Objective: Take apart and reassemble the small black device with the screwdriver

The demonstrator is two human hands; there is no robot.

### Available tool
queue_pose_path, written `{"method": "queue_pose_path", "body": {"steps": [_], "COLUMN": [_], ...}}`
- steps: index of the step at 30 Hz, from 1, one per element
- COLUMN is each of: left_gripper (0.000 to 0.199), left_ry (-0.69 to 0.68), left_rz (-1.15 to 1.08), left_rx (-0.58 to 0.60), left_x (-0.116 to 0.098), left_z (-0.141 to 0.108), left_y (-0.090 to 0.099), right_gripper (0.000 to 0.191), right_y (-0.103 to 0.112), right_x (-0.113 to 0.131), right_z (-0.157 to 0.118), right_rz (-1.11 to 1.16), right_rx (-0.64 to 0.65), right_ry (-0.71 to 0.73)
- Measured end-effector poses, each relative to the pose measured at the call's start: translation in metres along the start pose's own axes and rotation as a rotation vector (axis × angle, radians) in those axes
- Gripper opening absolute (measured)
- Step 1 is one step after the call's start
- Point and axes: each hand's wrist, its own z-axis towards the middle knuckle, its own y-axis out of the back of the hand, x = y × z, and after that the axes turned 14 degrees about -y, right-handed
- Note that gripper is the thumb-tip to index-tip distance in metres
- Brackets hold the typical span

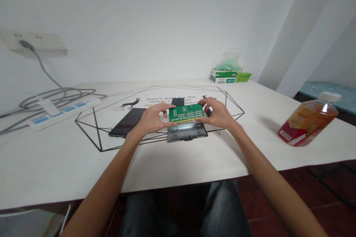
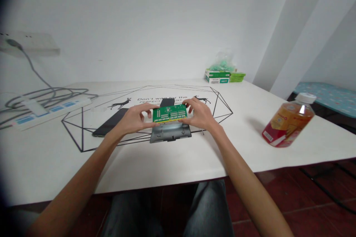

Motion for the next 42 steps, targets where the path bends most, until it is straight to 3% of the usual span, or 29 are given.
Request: {"method": "queue_pose_path", "body": {"steps": [6, 12, 35, 42], "left_gripper": [0.059, 0.067, 0.068, 0.070], "left_ry": [0.008, -0.031, -0.077, -0.079], "left_rz": [-0.155, -0.126, -0.083, -0.116], "left_rx": [0.280, 0.402, 0.435, 0.425], "left_x": [-0.013, -0.010, -0.006, -0.011], "left_z": [0.000, -0.003, -0.005, -0.003], "left_y": [0.009, -0.004, -0.010, -0.006], "right_gripper": [0.045, 0.055, 0.056, 0.061], "right_y": [0.014, 0.011, 0.007, 0.010], "right_x": [-0.002, -0.008, 0.000, -0.004], "right_z": [-0.003, -0.005, -0.010, -0.010], "right_rz": [0.089, -0.006, -0.161, -0.102], "right_rx": [0.397, 0.527, 0.516, 0.514], "right_ry": [-0.078, -0.103, -0.084, -0.093]}}
